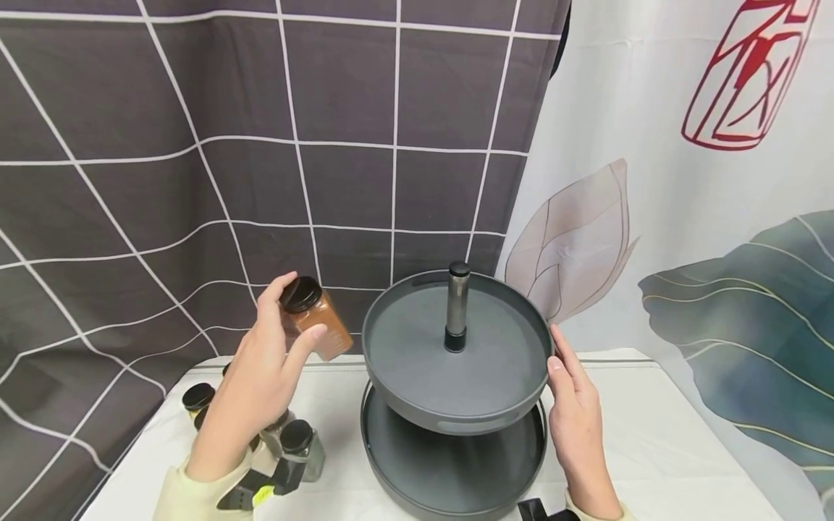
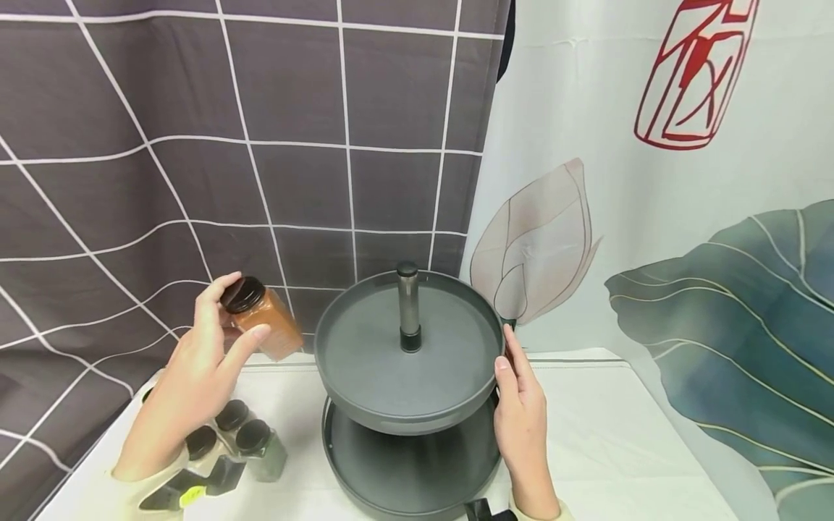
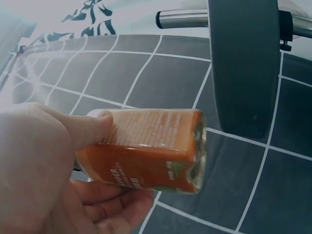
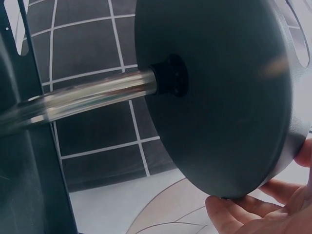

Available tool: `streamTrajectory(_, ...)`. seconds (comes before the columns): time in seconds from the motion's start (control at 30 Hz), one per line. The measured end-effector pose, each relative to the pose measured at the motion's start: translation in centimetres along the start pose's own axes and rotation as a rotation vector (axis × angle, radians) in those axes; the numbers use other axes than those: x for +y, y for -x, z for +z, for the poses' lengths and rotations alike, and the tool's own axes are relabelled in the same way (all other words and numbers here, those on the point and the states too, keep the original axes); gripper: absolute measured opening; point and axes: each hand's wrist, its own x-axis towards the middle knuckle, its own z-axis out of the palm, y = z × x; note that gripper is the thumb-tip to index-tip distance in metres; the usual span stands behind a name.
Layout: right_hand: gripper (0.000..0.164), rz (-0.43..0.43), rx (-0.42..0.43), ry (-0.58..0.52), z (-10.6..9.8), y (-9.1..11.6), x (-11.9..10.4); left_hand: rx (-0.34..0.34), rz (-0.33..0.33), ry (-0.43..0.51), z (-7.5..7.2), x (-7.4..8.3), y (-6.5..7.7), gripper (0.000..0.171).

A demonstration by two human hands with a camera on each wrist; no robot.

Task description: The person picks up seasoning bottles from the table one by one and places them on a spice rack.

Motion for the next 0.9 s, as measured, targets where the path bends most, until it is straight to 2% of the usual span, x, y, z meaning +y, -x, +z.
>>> streamTrajectory(0.2, 0.038, -0.001, 0.003, -0.022, 0.0, 0.0, 0.0, 0.007, 0.056, 0.046, 0.7, 0.5, -1.7, 0.067)
streamTrajectory(0.37, 0.039, -0.006, 0.002, -0.011, 0.0, 0.0, 0.0, -0.014, 0.090, 0.074, 1.2, 1.3, -2.8, 0.066)
streamTrajectory(0.63, 0.039, 0.000, -0.005, 0.002, -0.1, 0.0, 0.1, -0.053, 0.101, 0.086, 2.3, 2.5, -3.7, 0.065)
streamTrajectory(0.9, 0.038, -0.007, -0.002, 0.031, -0.1, -0.1, 0.1, -0.068, 0.143, 0.106, 3.3, 2.4, -4.5, 0.062)
